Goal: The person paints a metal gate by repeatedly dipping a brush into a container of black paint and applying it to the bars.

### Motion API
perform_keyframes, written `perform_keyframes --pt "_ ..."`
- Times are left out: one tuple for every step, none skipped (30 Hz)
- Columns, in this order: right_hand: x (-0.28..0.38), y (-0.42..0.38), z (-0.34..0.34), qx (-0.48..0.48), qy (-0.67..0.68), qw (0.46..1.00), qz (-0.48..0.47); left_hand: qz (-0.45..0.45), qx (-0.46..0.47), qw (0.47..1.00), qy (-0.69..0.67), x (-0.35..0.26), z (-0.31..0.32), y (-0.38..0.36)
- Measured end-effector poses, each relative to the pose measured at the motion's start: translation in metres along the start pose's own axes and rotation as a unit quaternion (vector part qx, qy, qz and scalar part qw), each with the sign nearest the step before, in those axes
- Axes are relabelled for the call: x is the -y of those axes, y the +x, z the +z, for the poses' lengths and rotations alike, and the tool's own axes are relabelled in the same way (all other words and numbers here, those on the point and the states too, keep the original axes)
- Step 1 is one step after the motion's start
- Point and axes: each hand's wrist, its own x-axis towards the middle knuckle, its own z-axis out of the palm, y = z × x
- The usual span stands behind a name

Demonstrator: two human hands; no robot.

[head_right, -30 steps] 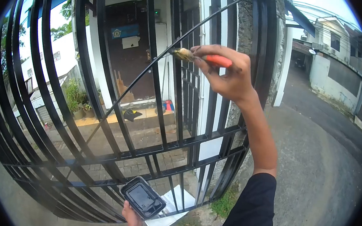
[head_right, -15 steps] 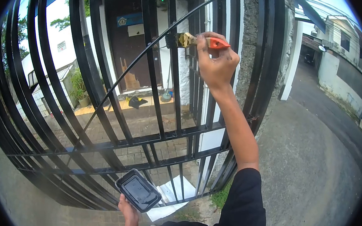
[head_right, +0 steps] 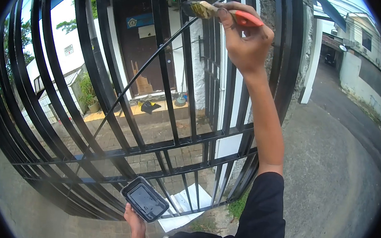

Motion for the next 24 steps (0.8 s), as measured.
perform_keyframes --pt "-0.002 0.007 -0.001 0.064 -0.013 0.998 0.012 0.008 -0.011 1.000 -0.001 -0.003 0.004 -0.002" --pt "-0.003 0.016 -0.001 0.129 -0.025 0.991 0.022 0.009 -0.013 1.000 0.000 0.001 -0.003 0.003" --pt "-0.007 0.023 -0.001 0.174 -0.065 0.982 -0.021 0.010 0.004 1.000 0.000 0.011 -0.014 0.011" --pt "-0.003 0.033 -0.004 0.258 -0.137 0.955 -0.055 0.010 0.020 1.000 0.000 0.012 -0.019 0.014" --pt "0.000 0.042 -0.002 0.295 -0.164 0.939 -0.068 0.009 0.011 1.000 0.008 0.015 -0.022 0.014" --pt "0.005 0.050 -0.001 0.332 -0.190 0.920 -0.081 0.010 0.007 1.000 0.008 0.018 -0.023 0.014" --pt "0.013 0.058 0.003 0.365 -0.231 0.897 -0.091 0.011 0.003 1.000 0.004 0.021 -0.026 0.014" --pt "0.025 0.067 0.009 0.365 -0.229 0.898 -0.088 0.011 0.000 1.000 0.002 0.023 -0.029 0.013" --pt "0.040 0.075 0.016 0.375 -0.222 0.897 -0.076 0.011 -0.003 1.000 0.006 0.022 -0.030 0.011" --pt "0.047 0.079 0.019 0.384 -0.215 0.896 -0.064 0.003 -0.007 1.000 0.013 0.021 -0.031 0.008" --pt "0.041 0.082 0.018 0.364 -0.219 0.895 -0.137 -0.006 -0.011 1.000 0.018 0.021 -0.030 0.006" --pt "0.043 0.082 0.019 0.365 -0.220 0.894 -0.137 -0.007 -0.010 1.000 0.018 0.019 -0.029 0.003" --pt "0.047 0.083 0.019 0.353 -0.183 0.911 -0.108 -0.013 -0.018 1.000 0.009 0.017 -0.026 -0.001" --pt "0.050 0.086 0.018 0.340 -0.147 0.925 -0.079 -0.018 -0.023 1.000 0.001 0.017 -0.023 -0.002" --pt "0.043 0.084 0.023 0.367 -0.075 0.926 -0.038 -0.019 -0.019 1.000 0.000 0.018 -0.021 -0.003" --pt "0.043 0.082 0.016 0.383 -0.074 0.920 0.046 -0.017 -0.017 1.000 0.001 0.019 -0.021 -0.001" --pt "0.042 0.086 0.016 0.434 -0.121 0.891 0.055 -0.015 -0.015 1.000 0.002 0.019 -0.021 -0.001" --pt "0.039 0.091 0.014 0.481 -0.167 0.858 0.065 -0.014 -0.011 1.000 0.004 0.021 -0.019 0.000" --pt "0.039 0.096 0.011 0.494 -0.154 0.854 0.053 -0.002 -0.008 1.000 -0.013 0.024 -0.018 0.003" --pt "0.041 0.100 0.009 0.492 -0.155 0.855 0.052 0.010 -0.005 0.999 -0.031 0.025 -0.016 0.005" --pt "0.043 0.104 0.008 0.500 -0.156 0.849 0.075 0.011 -0.005 0.999 -0.030 0.025 -0.014 0.005" --pt "0.046 0.108 0.007 0.508 -0.157 0.841 0.098 0.016 -0.006 0.999 -0.031 0.025 -0.012 0.005" --pt "0.048 0.113 0.007 0.513 -0.167 0.836 0.100 0.021 -0.007 0.999 -0.031 0.025 -0.010 0.004" --pt "0.048 0.117 0.008 0.502 -0.156 0.845 0.097 0.021 -0.008 0.999 -0.029 0.024 -0.007 0.002"
